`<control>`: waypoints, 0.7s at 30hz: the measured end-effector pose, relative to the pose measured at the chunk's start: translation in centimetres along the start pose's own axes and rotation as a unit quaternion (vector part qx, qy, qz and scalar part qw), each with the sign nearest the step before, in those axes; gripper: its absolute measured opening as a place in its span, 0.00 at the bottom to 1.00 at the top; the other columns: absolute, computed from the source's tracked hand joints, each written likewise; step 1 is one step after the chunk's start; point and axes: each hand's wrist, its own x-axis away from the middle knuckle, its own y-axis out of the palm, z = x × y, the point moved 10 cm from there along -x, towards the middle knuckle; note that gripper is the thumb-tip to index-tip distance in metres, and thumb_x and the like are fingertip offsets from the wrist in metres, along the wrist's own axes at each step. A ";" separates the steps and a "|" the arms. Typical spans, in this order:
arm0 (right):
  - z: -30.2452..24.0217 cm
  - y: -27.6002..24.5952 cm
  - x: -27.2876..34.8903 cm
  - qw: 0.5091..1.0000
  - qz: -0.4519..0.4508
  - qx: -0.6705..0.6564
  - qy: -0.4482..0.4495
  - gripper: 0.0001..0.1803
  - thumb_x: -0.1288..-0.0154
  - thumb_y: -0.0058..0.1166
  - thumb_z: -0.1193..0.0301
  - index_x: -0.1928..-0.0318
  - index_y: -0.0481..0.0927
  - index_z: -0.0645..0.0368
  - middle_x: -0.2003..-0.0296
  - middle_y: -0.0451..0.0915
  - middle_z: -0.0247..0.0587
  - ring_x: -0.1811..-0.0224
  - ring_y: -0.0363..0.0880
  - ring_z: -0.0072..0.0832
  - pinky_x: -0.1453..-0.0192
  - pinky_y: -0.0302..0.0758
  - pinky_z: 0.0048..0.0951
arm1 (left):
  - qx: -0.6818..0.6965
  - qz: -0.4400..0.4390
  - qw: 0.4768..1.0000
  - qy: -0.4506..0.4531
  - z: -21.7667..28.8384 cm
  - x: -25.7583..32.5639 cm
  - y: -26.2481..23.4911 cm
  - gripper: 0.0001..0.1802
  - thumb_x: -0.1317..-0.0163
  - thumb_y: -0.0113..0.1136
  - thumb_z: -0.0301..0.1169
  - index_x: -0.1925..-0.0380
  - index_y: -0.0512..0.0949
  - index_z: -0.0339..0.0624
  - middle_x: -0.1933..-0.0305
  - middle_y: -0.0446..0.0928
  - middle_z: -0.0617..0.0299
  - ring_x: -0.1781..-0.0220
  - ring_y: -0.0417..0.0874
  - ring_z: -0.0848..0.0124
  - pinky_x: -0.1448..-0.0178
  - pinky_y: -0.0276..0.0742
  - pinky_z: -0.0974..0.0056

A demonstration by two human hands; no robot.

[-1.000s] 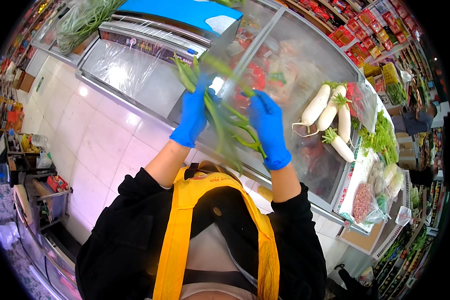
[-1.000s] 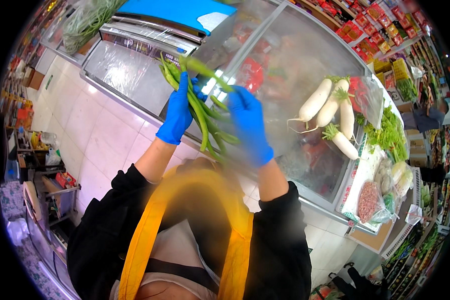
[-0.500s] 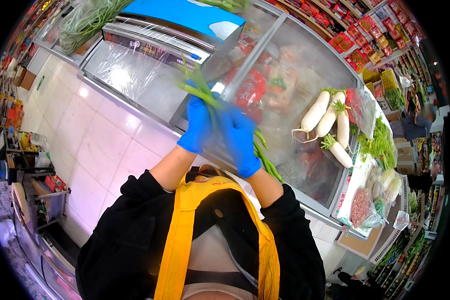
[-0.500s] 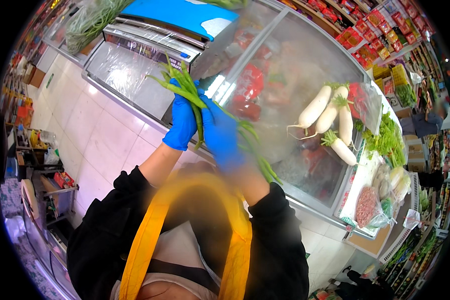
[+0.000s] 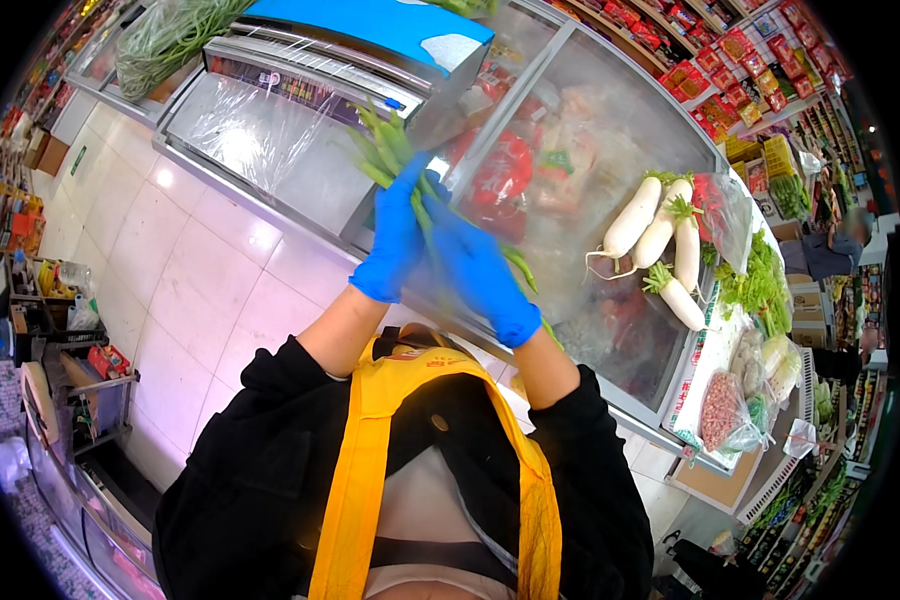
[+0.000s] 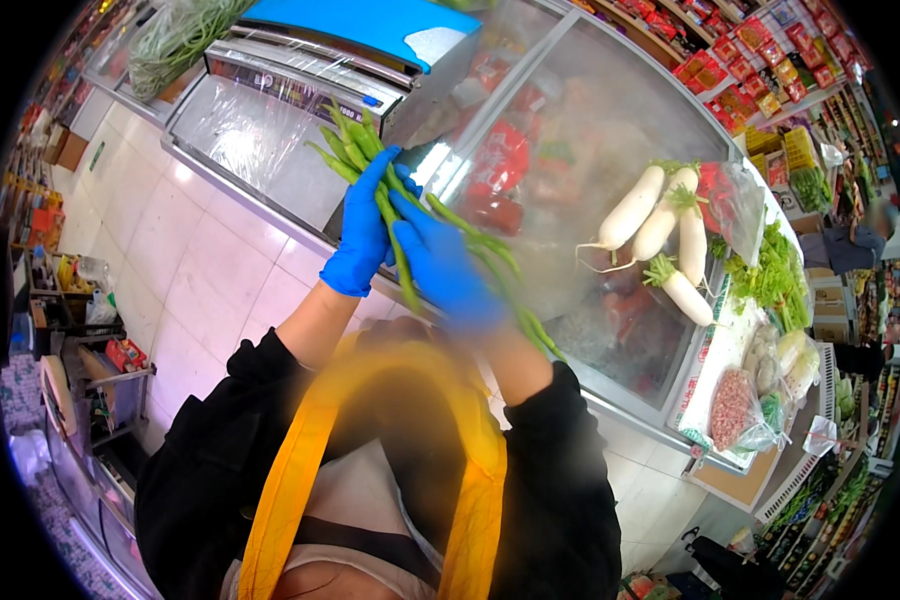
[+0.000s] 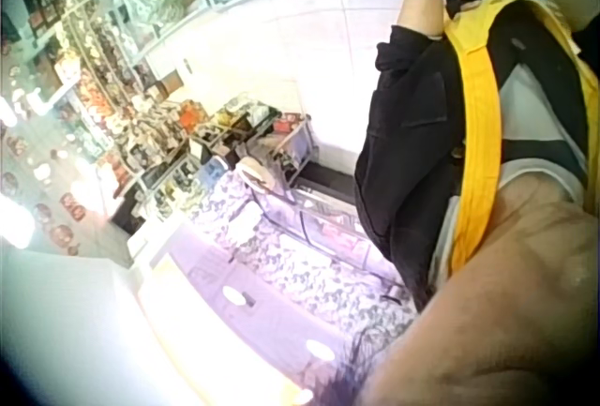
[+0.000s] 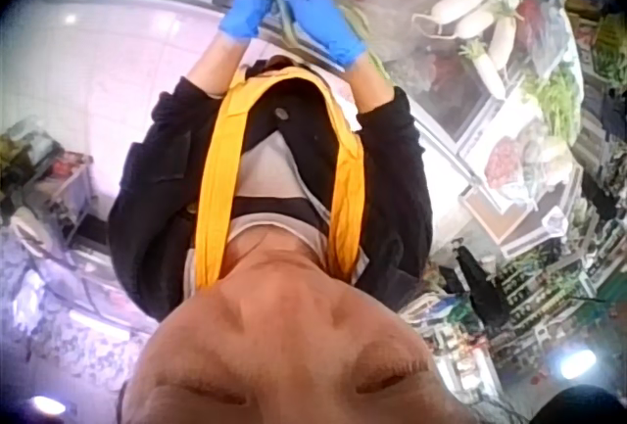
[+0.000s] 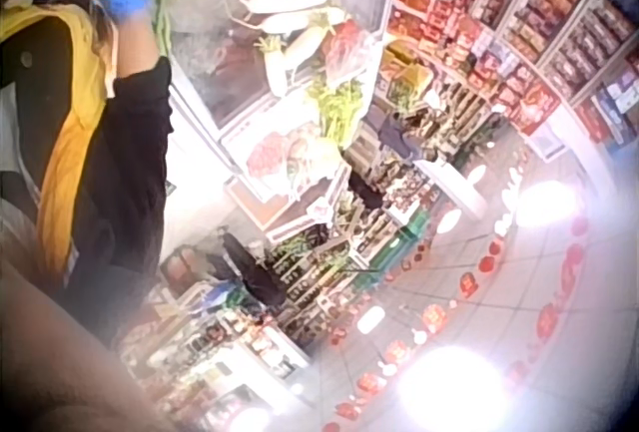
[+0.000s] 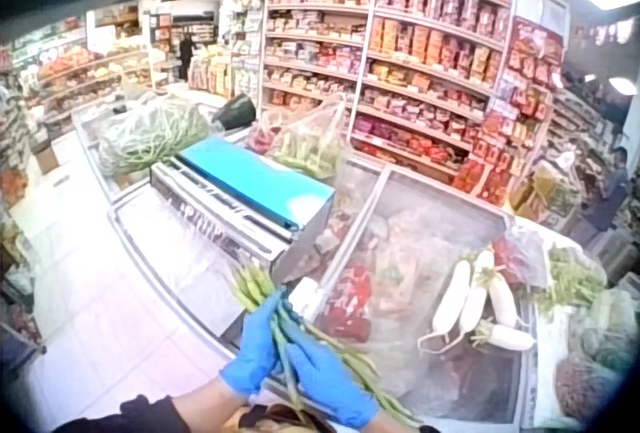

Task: The person removes green beans from a plastic bag, places them on a counter, and then wraps them in a new plastic bag using a food band wrapper. The person also handles daikon radishes and other vegetables on the counter.

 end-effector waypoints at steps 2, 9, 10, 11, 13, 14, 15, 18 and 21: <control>0.8 -0.5 0.6 0.996 -0.014 -0.061 0.059 0.18 0.35 0.47 0.70 0.47 0.72 0.65 0.59 0.80 0.39 0.61 0.75 0.22 0.57 0.72 0.24 | 0.029 -0.009 0.999 0.012 0.5 -0.4 -0.2 0.18 0.38 0.54 0.38 0.51 0.70 0.42 0.68 0.73 0.61 0.66 0.75 0.69 0.54 0.75 0.60; -2.8 -2.3 0.8 0.928 0.132 0.335 -0.095 0.18 0.47 0.59 0.66 0.58 0.78 0.63 0.69 0.80 0.46 0.71 0.79 0.30 0.65 0.74 0.30 | 0.038 -0.081 0.995 0.035 0.7 0.5 2.4 0.29 0.38 0.53 0.47 0.44 0.64 0.40 0.62 0.72 0.61 0.58 0.75 0.68 0.46 0.73 0.58; -3.1 -2.5 0.8 0.923 0.146 0.333 -0.123 0.18 0.49 0.60 0.66 0.59 0.78 0.63 0.71 0.79 0.47 0.72 0.79 0.31 0.65 0.74 0.30 | 0.029 -0.083 0.995 0.036 0.8 0.6 2.7 0.29 0.38 0.53 0.48 0.44 0.64 0.40 0.62 0.72 0.61 0.58 0.75 0.68 0.46 0.73 0.58; -2.3 -2.7 0.6 0.933 0.132 0.315 -0.117 0.17 0.47 0.59 0.67 0.59 0.78 0.63 0.71 0.79 0.46 0.72 0.78 0.29 0.66 0.73 0.29 | 0.024 -0.096 0.995 0.032 0.5 0.5 2.7 0.30 0.38 0.53 0.48 0.44 0.64 0.40 0.62 0.72 0.61 0.58 0.75 0.68 0.46 0.73 0.58; -1.3 -2.6 0.1 0.949 0.100 0.279 -0.108 0.15 0.45 0.57 0.68 0.59 0.77 0.64 0.73 0.78 0.45 0.73 0.77 0.27 0.66 0.73 0.28 | 0.015 -0.119 0.992 0.026 0.0 0.1 2.5 0.30 0.38 0.53 0.49 0.44 0.64 0.40 0.63 0.72 0.62 0.59 0.75 0.69 0.48 0.73 0.59; -0.3 -3.2 0.2 0.969 0.111 0.214 -0.057 0.13 0.43 0.55 0.68 0.59 0.77 0.62 0.73 0.78 0.45 0.72 0.77 0.30 0.65 0.73 0.30 | 0.012 -0.124 0.992 0.030 -0.2 0.0 2.3 0.30 0.38 0.53 0.49 0.44 0.64 0.40 0.63 0.72 0.62 0.61 0.75 0.70 0.49 0.74 0.59; 0.0 -3.4 0.7 0.982 0.120 0.149 -0.004 0.12 0.42 0.53 0.67 0.60 0.77 0.61 0.72 0.77 0.46 0.71 0.77 0.32 0.64 0.73 0.32 | 0.010 -0.127 0.991 0.033 -0.2 0.0 2.4 0.30 0.38 0.52 0.49 0.44 0.64 0.40 0.64 0.72 0.63 0.62 0.75 0.70 0.50 0.74 0.60; -1.3 -5.8 0.8 0.969 0.210 0.108 -0.069 0.12 0.39 0.49 0.68 0.56 0.76 0.58 0.73 0.76 0.47 0.72 0.77 0.32 0.65 0.73 0.32 | 0.024 -0.102 0.994 0.019 -0.7 -0.4 1.9 0.28 0.39 0.54 0.48 0.46 0.66 0.41 0.64 0.72 0.63 0.63 0.75 0.71 0.54 0.74 0.63; -4.4 -6.5 1.6 0.940 0.245 0.204 -0.123 0.15 0.38 0.48 0.68 0.51 0.75 0.53 0.75 0.76 0.48 0.75 0.77 0.33 0.68 0.73 0.32 | 0.108 -0.103 0.989 -0.002 -1.2 -0.4 1.6 0.23 0.38 0.56 0.43 0.48 0.68 0.42 0.63 0.72 0.63 0.62 0.75 0.72 0.54 0.74 0.64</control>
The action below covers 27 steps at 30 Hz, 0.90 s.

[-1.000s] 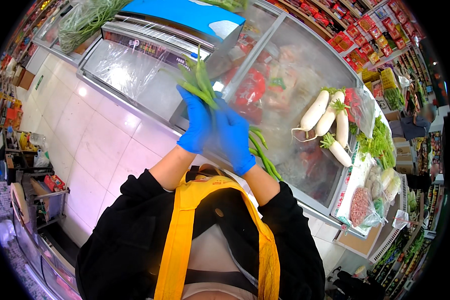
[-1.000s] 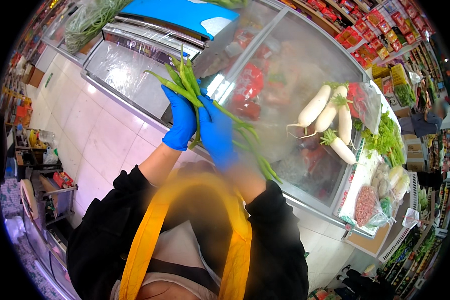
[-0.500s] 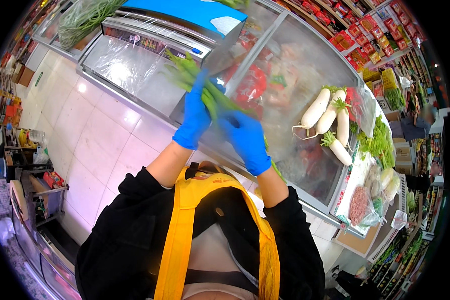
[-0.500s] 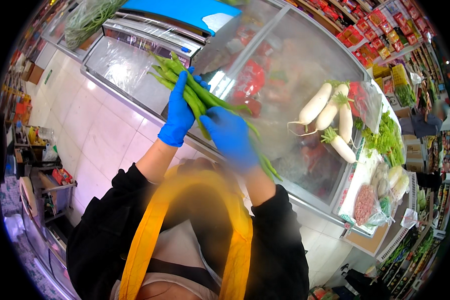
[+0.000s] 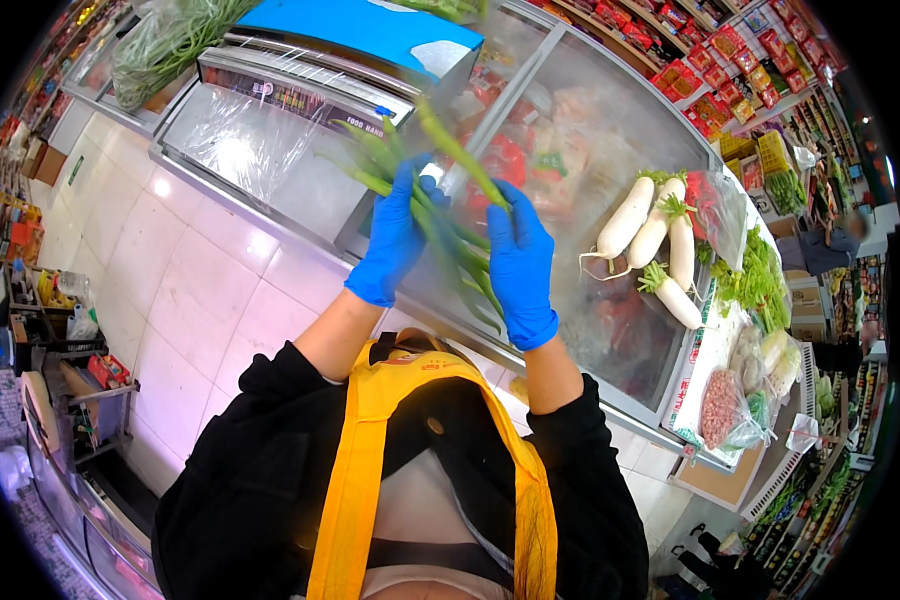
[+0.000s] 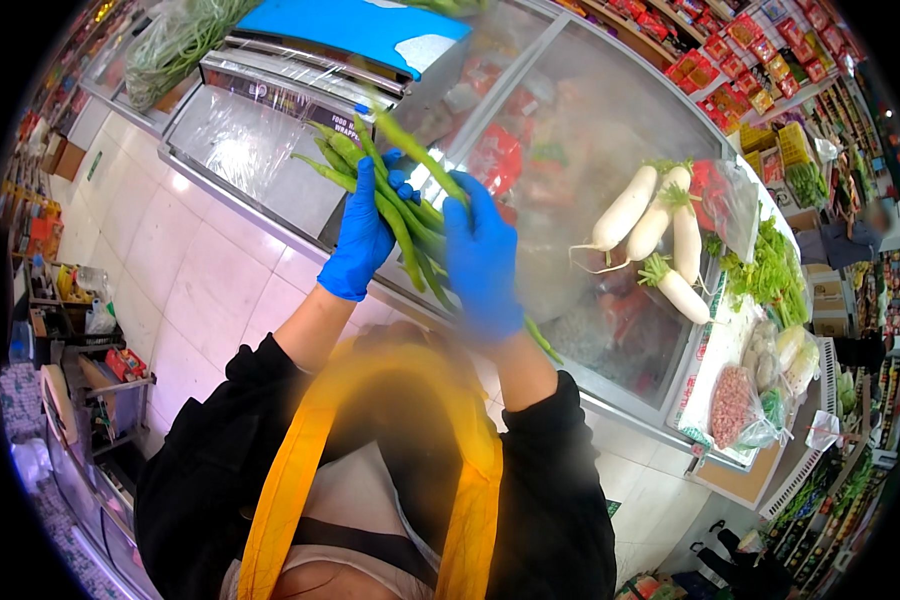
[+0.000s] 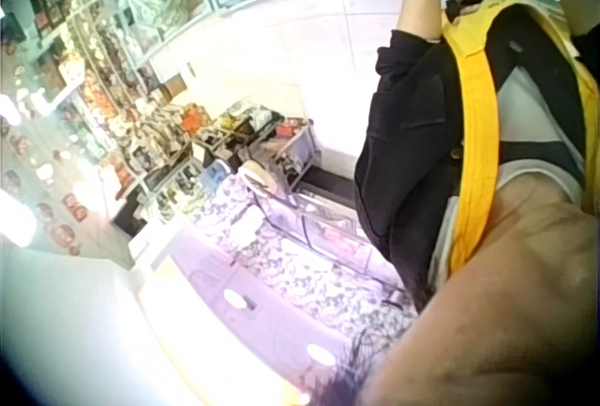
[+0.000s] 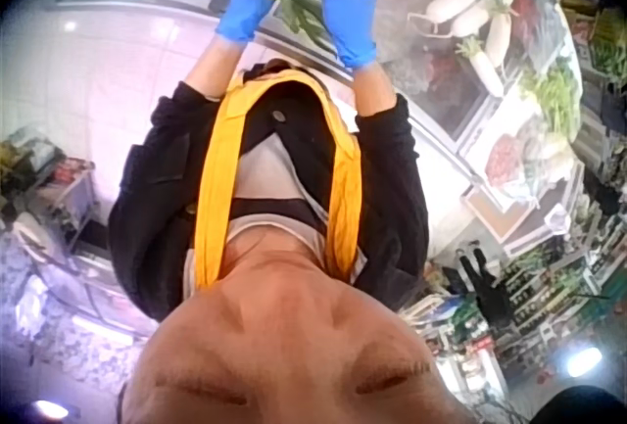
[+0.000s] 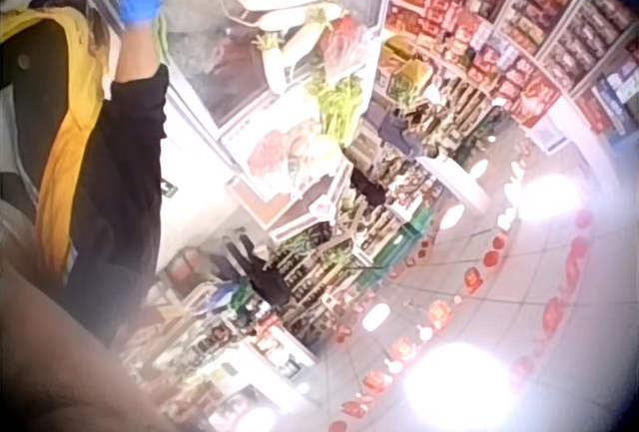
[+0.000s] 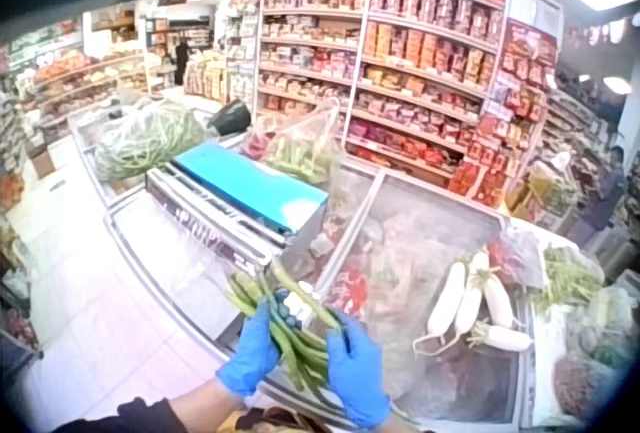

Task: The person removes green beans from a plastic bag, places them on a counter, and then wraps them in a new plastic bag using a food band wrapper. The person also handles daikon radishes and other vegetables on the counter.

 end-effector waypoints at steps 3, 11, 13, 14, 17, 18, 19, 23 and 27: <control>-0.4 1.2 0.3 0.989 -0.062 0.133 -0.018 0.17 0.38 0.49 0.69 0.47 0.74 0.51 0.68 0.78 0.51 0.69 0.79 0.38 0.65 0.74 0.32 | 0.054 -0.025 0.998 -0.022 -0.3 0.1 0.4 0.19 0.39 0.57 0.35 0.50 0.70 0.43 0.61 0.72 0.63 0.58 0.74 0.73 0.52 0.73 0.65; -1.1 2.7 1.2 0.981 -0.090 0.162 -0.054 0.19 0.39 0.50 0.70 0.45 0.74 0.46 0.65 0.78 0.52 0.66 0.79 0.43 0.63 0.74 0.33 | -0.095 -0.001 0.995 0.009 0.5 1.0 1.2 0.18 0.43 0.58 0.26 0.51 0.71 0.43 0.56 0.73 0.63 0.52 0.74 0.73 0.47 0.70 0.68; -0.8 2.9 1.2 0.982 -0.102 0.157 -0.029 0.20 0.39 0.50 0.70 0.45 0.74 0.46 0.65 0.78 0.52 0.67 0.79 0.42 0.63 0.74 0.33 | -0.084 -0.031 0.996 -0.003 0.5 0.9 1.4 0.18 0.44 0.58 0.26 0.52 0.71 0.43 0.56 0.73 0.62 0.52 0.74 0.72 0.47 0.70 0.67; -0.8 3.0 1.2 0.982 -0.090 0.154 -0.052 0.20 0.38 0.49 0.67 0.44 0.72 0.45 0.69 0.78 0.49 0.70 0.78 0.41 0.67 0.73 0.34 | -0.097 -0.040 0.994 -0.002 0.4 1.0 1.6 0.18 0.44 0.58 0.25 0.52 0.71 0.42 0.55 0.74 0.62 0.52 0.74 0.72 0.47 0.70 0.67; 0.0 3.3 1.4 0.979 -0.070 0.163 -0.097 0.22 0.36 0.48 0.60 0.41 0.69 0.44 0.77 0.76 0.45 0.77 0.76 0.40 0.73 0.71 0.37 | -0.130 -0.066 0.989 -0.005 0.3 1.5 3.0 0.16 0.43 0.57 0.25 0.53 0.70 0.42 0.55 0.74 0.59 0.50 0.74 0.68 0.45 0.70 0.64; 0.1 3.4 1.4 0.977 -0.076 0.176 -0.097 0.22 0.37 0.48 0.61 0.41 0.69 0.44 0.76 0.76 0.45 0.77 0.76 0.40 0.73 0.71 0.37 | -0.136 -0.071 0.988 -0.007 0.3 1.6 3.2 0.15 0.43 0.55 0.26 0.54 0.70 0.41 0.56 0.74 0.57 0.49 0.74 0.65 0.42 0.69 0.62; 0.2 3.5 1.4 0.974 -0.082 0.190 -0.096 0.22 0.37 0.48 0.61 0.41 0.69 0.45 0.76 0.76 0.45 0.77 0.76 0.41 0.73 0.71 0.38 | -0.143 -0.075 0.987 -0.010 0.3 1.6 3.3 0.15 0.42 0.54 0.26 0.54 0.69 0.41 0.56 0.74 0.56 0.47 0.74 0.63 0.40 0.68 0.60; 0.4 3.1 1.8 0.980 -0.096 0.144 -0.099 0.23 0.40 0.52 0.63 0.43 0.71 0.49 0.72 0.77 0.47 0.74 0.78 0.42 0.70 0.73 0.36 | -0.094 -0.092 0.991 -0.014 0.5 1.5 3.6 0.17 0.43 0.56 0.25 0.52 0.70 0.40 0.54 0.76 0.52 0.52 0.77 0.64 0.44 0.72 0.61; 2.4 1.7 2.3 0.972 -0.145 0.167 -0.085 0.20 0.41 0.54 0.66 0.48 0.74 0.50 0.69 0.79 0.44 0.68 0.79 0.38 0.64 0.75 0.34 | -0.050 -0.037 0.998 -0.025 1.2 1.3 2.4 0.17 0.42 0.56 0.26 0.53 0.68 0.39 0.60 0.76 0.53 0.55 0.79 0.61 0.45 0.74 0.57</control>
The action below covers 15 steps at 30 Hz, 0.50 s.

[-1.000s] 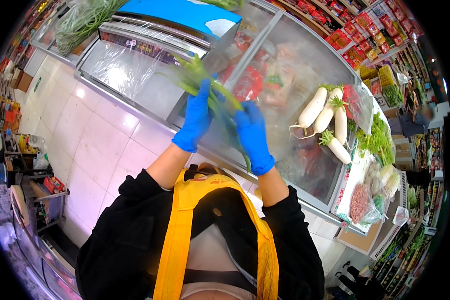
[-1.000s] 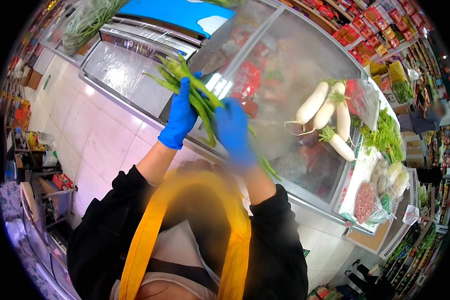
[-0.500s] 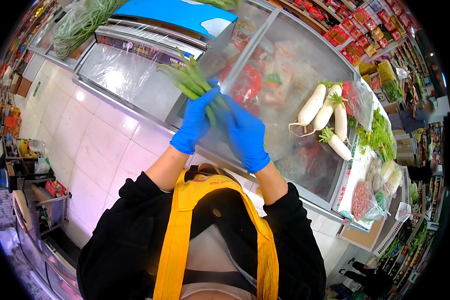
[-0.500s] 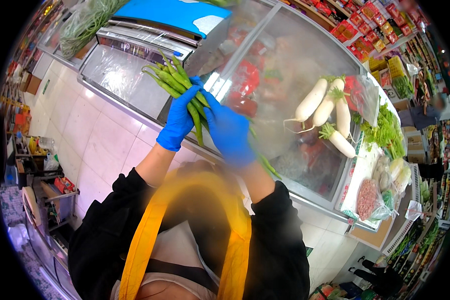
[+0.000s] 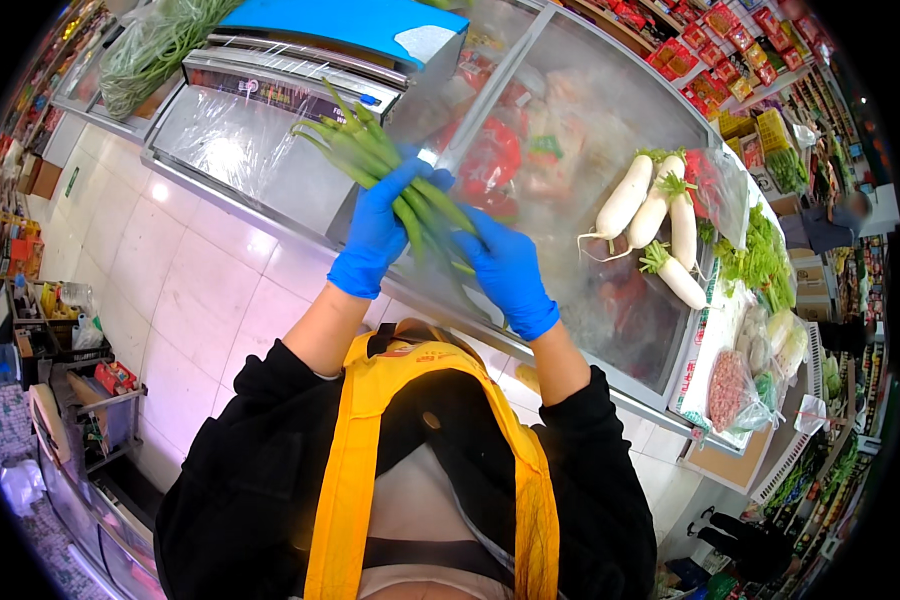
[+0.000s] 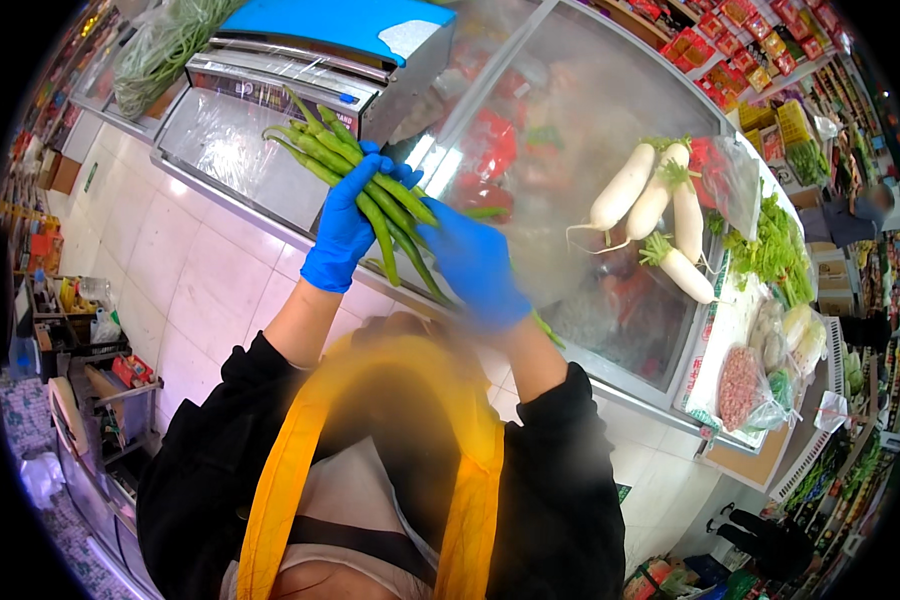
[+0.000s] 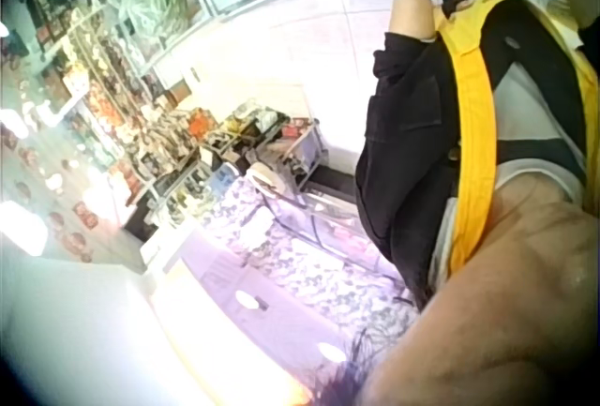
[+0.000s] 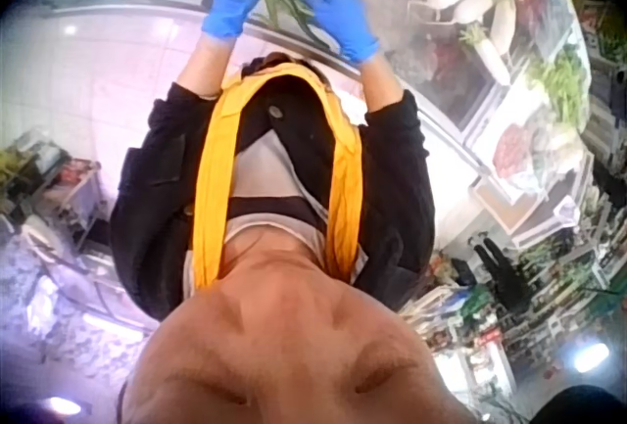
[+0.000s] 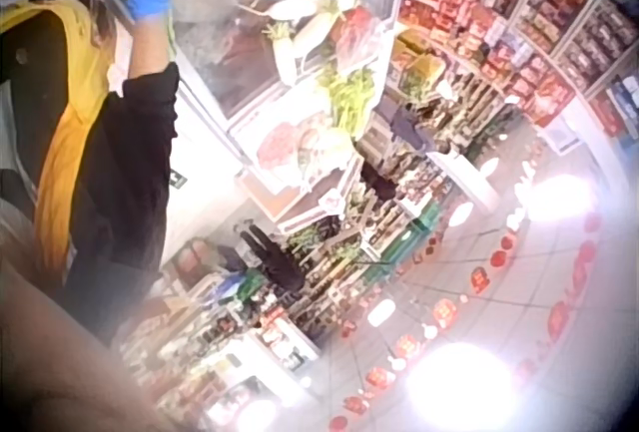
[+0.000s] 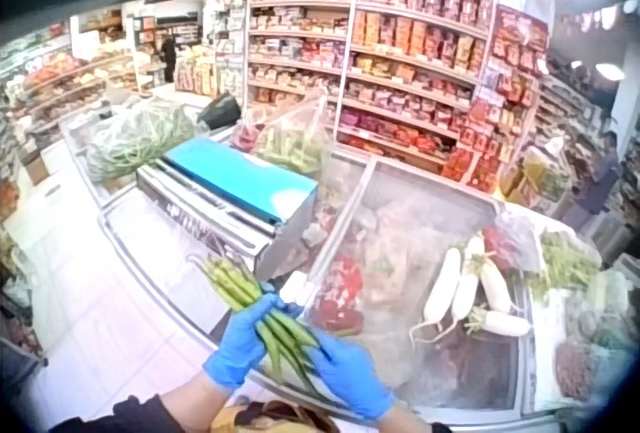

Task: The person removes green beans from a plastic bag, places them on a counter, and then wraps them in a new plastic bag using a food band wrapper. The person also handles daikon radishes and other vegetables on the counter.

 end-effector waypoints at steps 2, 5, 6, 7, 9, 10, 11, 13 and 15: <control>0.3 -1.2 0.4 0.998 0.052 0.014 -0.024 0.18 0.42 0.55 0.67 0.49 0.75 0.50 0.69 0.79 0.42 0.66 0.79 0.36 0.63 0.75 0.33 | -0.016 0.017 0.999 0.032 0.3 -0.1 -1.1 0.12 0.42 0.56 0.26 0.57 0.69 0.42 0.64 0.75 0.58 0.57 0.78 0.63 0.46 0.74 0.54; -0.1 -4.3 0.2 0.983 0.175 -0.015 -0.051 0.18 0.44 0.56 0.68 0.51 0.77 0.50 0.68 0.79 0.40 0.66 0.79 0.35 0.62 0.75 0.32 | -0.168 0.050 0.984 0.038 0.2 0.3 -0.5 0.14 0.43 0.57 0.25 0.57 0.70 0.41 0.64 0.74 0.59 0.61 0.78 0.68 0.52 0.76 0.62; -1.3 -4.8 -0.4 0.984 0.167 -0.029 -0.060 0.17 0.44 0.56 0.68 0.52 0.77 0.50 0.68 0.79 0.40 0.67 0.79 0.35 0.63 0.74 0.32 | -0.186 0.049 0.981 0.037 0.2 0.6 0.7 0.14 0.43 0.58 0.24 0.56 0.70 0.40 0.63 0.74 0.59 0.60 0.78 0.69 0.53 0.76 0.64; -2.7 -5.2 -0.7 0.984 0.158 -0.044 -0.068 0.17 0.44 0.56 0.69 0.53 0.77 0.50 0.68 0.79 0.39 0.67 0.78 0.35 0.63 0.74 0.33 | -0.203 0.050 0.977 0.036 -0.1 1.2 1.9 0.15 0.44 0.58 0.24 0.56 0.70 0.39 0.62 0.74 0.59 0.59 0.78 0.69 0.55 0.75 0.66; -6.0 -6.2 -2.7 0.980 0.166 -0.062 -0.096 0.14 0.45 0.56 0.67 0.56 0.79 0.50 0.70 0.78 0.39 0.69 0.78 0.35 0.66 0.74 0.33 | -0.188 0.016 0.980 0.057 -0.6 1.6 3.2 0.19 0.42 0.57 0.24 0.50 0.67 0.39 0.62 0.75 0.62 0.61 0.79 0.72 0.60 0.77 0.69; -7.5 -6.6 -3.7 0.977 0.169 -0.069 -0.109 0.13 0.45 0.56 0.66 0.58 0.80 0.50 0.71 0.78 0.39 0.70 0.78 0.36 0.67 0.73 0.34 | -0.169 0.016 0.984 0.051 -1.1 1.6 3.3 0.19 0.41 0.56 0.25 0.50 0.67 0.39 0.62 0.75 0.62 0.61 0.79 0.73 0.60 0.77 0.70; -9.1 -6.7 -4.6 0.979 0.163 -0.033 -0.115 0.11 0.45 0.56 0.65 0.60 0.80 0.51 0.72 0.78 0.39 0.71 0.78 0.36 0.69 0.73 0.34 | -0.151 0.019 0.987 0.046 -1.5 1.7 3.2 0.18 0.41 0.55 0.25 0.50 0.67 0.39 0.61 0.75 0.62 0.61 0.79 0.73 0.59 0.77 0.70; -11.3 -6.8 -6.0 0.981 0.151 0.039 -0.119 0.10 0.46 0.56 0.62 0.65 0.80 0.51 0.75 0.77 0.39 0.72 0.77 0.36 0.71 0.72 0.34 | -0.108 0.022 0.992 0.063 -1.8 2.1 4.1 0.15 0.38 0.52 0.26 0.51 0.68 0.39 0.58 0.74 0.62 0.60 0.78 0.74 0.60 0.78 0.71; -11.7 -6.3 -7.1 0.975 0.147 0.084 -0.143 0.10 0.47 0.56 0.61 0.66 0.80 0.51 0.76 0.76 0.39 0.73 0.77 0.37 0.73 0.71 0.35 | -0.233 0.020 0.971 0.046 -1.8 2.0 3.7 0.16 0.38 0.53 0.26 0.50 0.68 0.38 0.57 0.74 0.62 0.59 0.78 0.74 0.60 0.78 0.71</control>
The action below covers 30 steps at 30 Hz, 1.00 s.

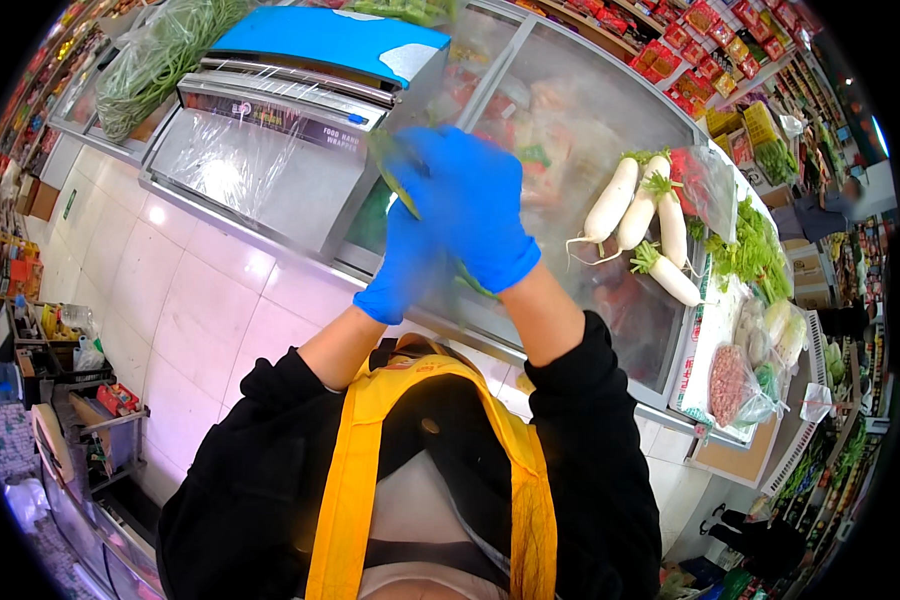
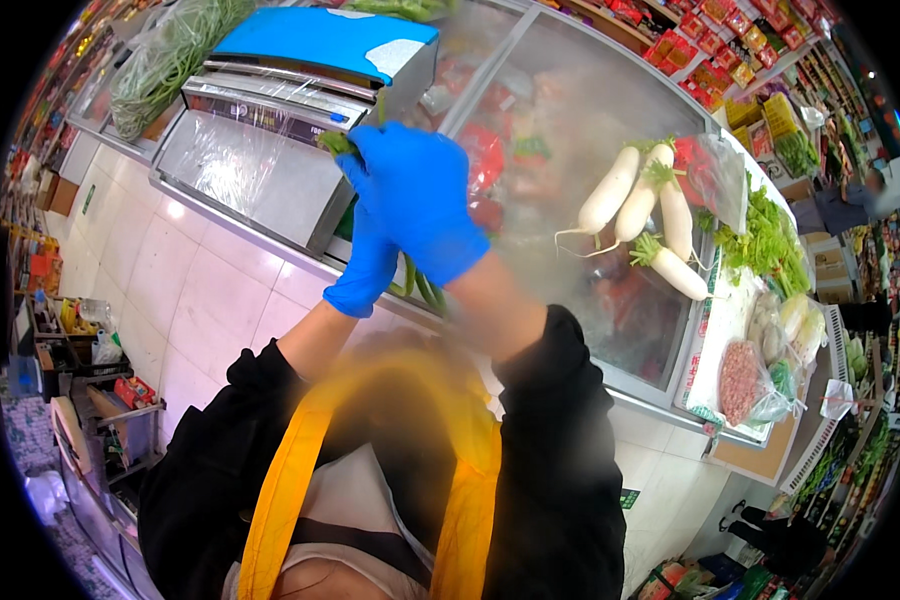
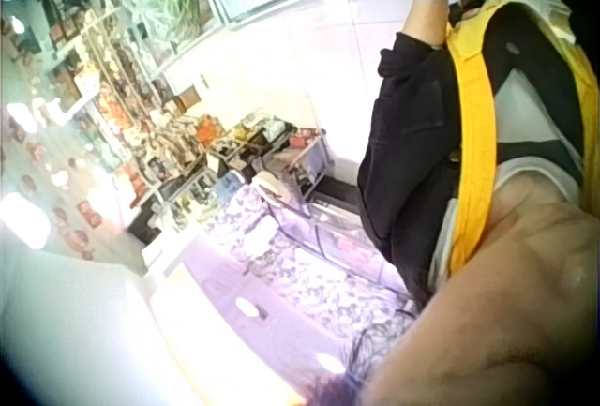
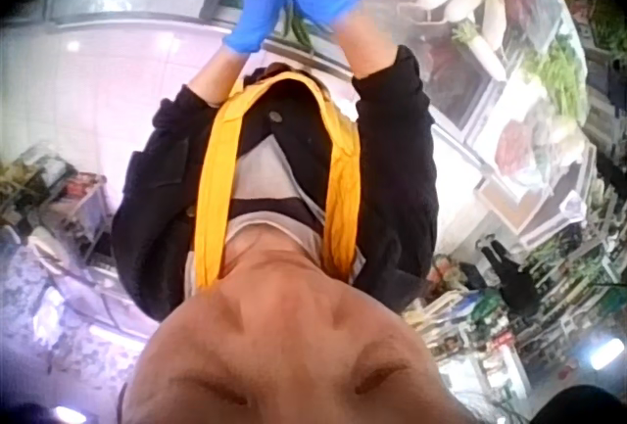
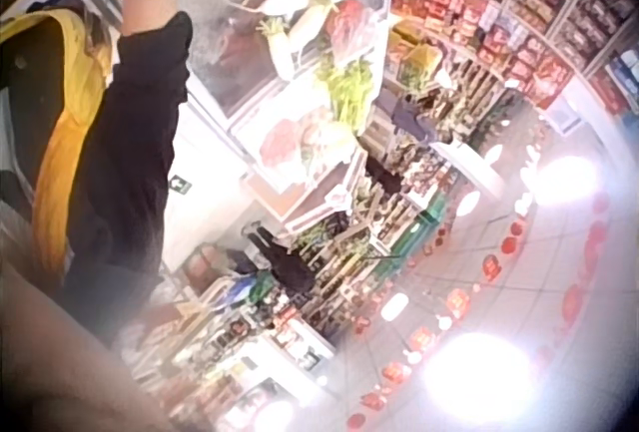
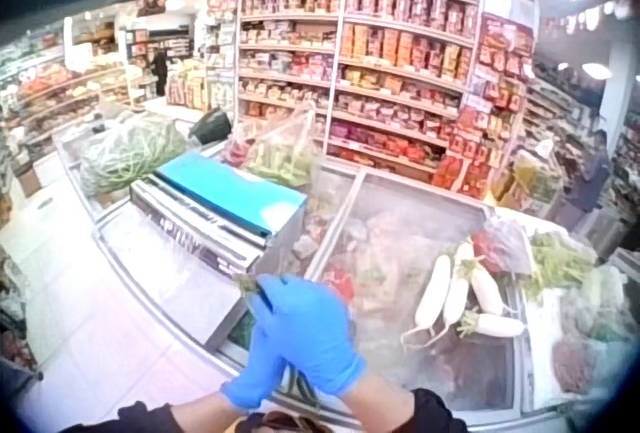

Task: The person removes green beans from a plastic bag, places them on a counter, and then wraps them in a new plastic bag using a food band wrapper. The person also handles daikon radishes and other vegetables on the counter.

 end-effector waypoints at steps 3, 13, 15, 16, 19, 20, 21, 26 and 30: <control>0.1 0.3 -0.1 0.999 0.005 -0.032 -0.003 0.10 0.47 0.56 0.62 0.67 0.79 0.53 0.75 0.77 0.40 0.74 0.78 0.37 0.72 0.72 0.34 | 0.003 -0.001 1.000 -0.019 -0.7 -0.5 -0.8 0.17 0.40 0.55 0.27 0.50 0.69 0.38 0.57 0.74 0.62 0.58 0.78 0.74 0.59 0.77 0.71; 11.9 0.3 4.9 0.912 -0.002 -0.314 0.263 0.11 0.43 0.54 0.64 0.65 0.77 0.57 0.70 0.79 0.43 0.69 0.78 0.40 0.67 0.72 0.34 | 0.118 0.079 0.990 0.021 0.8 -2.7 -10.1 0.12 0.44 0.60 0.30 0.60 0.73 0.41 0.71 0.74 0.62 0.68 0.77 0.69 0.60 0.75 0.65; 15.6 2.9 10.1 0.971 -0.119 -0.038 0.203 0.11 0.43 0.54 0.64 0.64 0.77 0.56 0.68 0.79 0.43 0.67 0.78 0.39 0.67 0.72 0.36 | 0.196 0.125 0.972 -0.020 0.5 -3.2 -13.0 0.10 0.44 0.60 0.30 0.63 0.74 0.43 0.72 0.73 0.63 0.70 0.76 0.68 0.60 0.75 0.65; 16.0 4.5 13.1 0.977 -0.130 0.021 0.168 0.10 0.42 0.52 0.64 0.64 0.76 0.56 0.68 0.78 0.45 0.66 0.77 0.40 0.67 0.72 0.38 | 0.207 0.130 0.970 -0.010 1.2 -3.5 -13.4 0.09 0.44 0.60 0.29 0.64 0.74 0.43 0.73 0.73 0.63 0.71 0.75 0.69 0.60 0.75 0.64; 16.4 8.6 19.1 0.953 -0.220 0.155 0.137 0.10 0.42 0.52 0.64 0.63 0.76 0.56 0.67 0.78 0.47 0.66 0.77 0.43 0.64 0.73 0.40 | 0.255 0.116 0.960 0.004 2.7 -3.1 -14.1 0.09 0.43 0.59 0.29 0.63 0.74 0.43 0.73 0.72 0.64 0.70 0.74 0.69 0.60 0.74 0.63; 17.1 9.7 20.1 0.936 -0.258 0.194 0.139 0.11 0.42 0.53 0.63 0.63 0.76 0.56 0.66 0.78 0.47 0.66 0.78 0.44 0.62 0.73 0.41 | 0.244 0.118 0.963 0.000 2.8 -3.1 -14.1 0.09 0.43 0.59 0.29 0.63 0.74 0.43 0.73 0.72 0.64 0.70 0.74 0.69 0.59 0.74 0.63; 17.6 9.4 19.9 0.945 -0.239 0.163 0.154 0.10 0.42 0.53 0.64 0.63 0.76 0.56 0.66 0.78 0.48 0.66 0.77 0.45 0.63 0.73 0.41 | 0.232 0.122 0.965 -0.001 2.9 -3.0 -14.2 0.09 0.43 0.59 0.29 0.63 0.74 0.43 0.73 0.72 0.64 0.70 0.74 0.69 0.59 0.74 0.63; 22.0 4.2 16.6 0.907 -0.032 -0.237 0.347 0.08 0.36 0.44 0.71 0.59 0.69 0.61 0.72 0.75 0.41 0.70 0.75 0.29 0.66 0.72 0.32 | 0.248 0.100 0.964 -0.017 2.2 -2.6 -12.5 0.09 0.44 0.61 0.32 0.65 0.74 0.42 0.72 0.73 0.62 0.70 0.77 0.68 0.63 0.77 0.63; 23.1 -1.9 12.9 0.786 0.173 -0.465 0.369 0.21 0.34 0.42 0.73 0.41 0.61 0.62 0.69 0.73 0.37 0.70 0.71 0.22 0.61 0.72 0.24 | 0.263 0.046 0.964 -0.012 2.0 -2.8 -10.6 0.09 0.41 0.58 0.32 0.61 0.74 0.46 0.70 0.72 0.64 0.67 0.75 0.69 0.55 0.74 0.62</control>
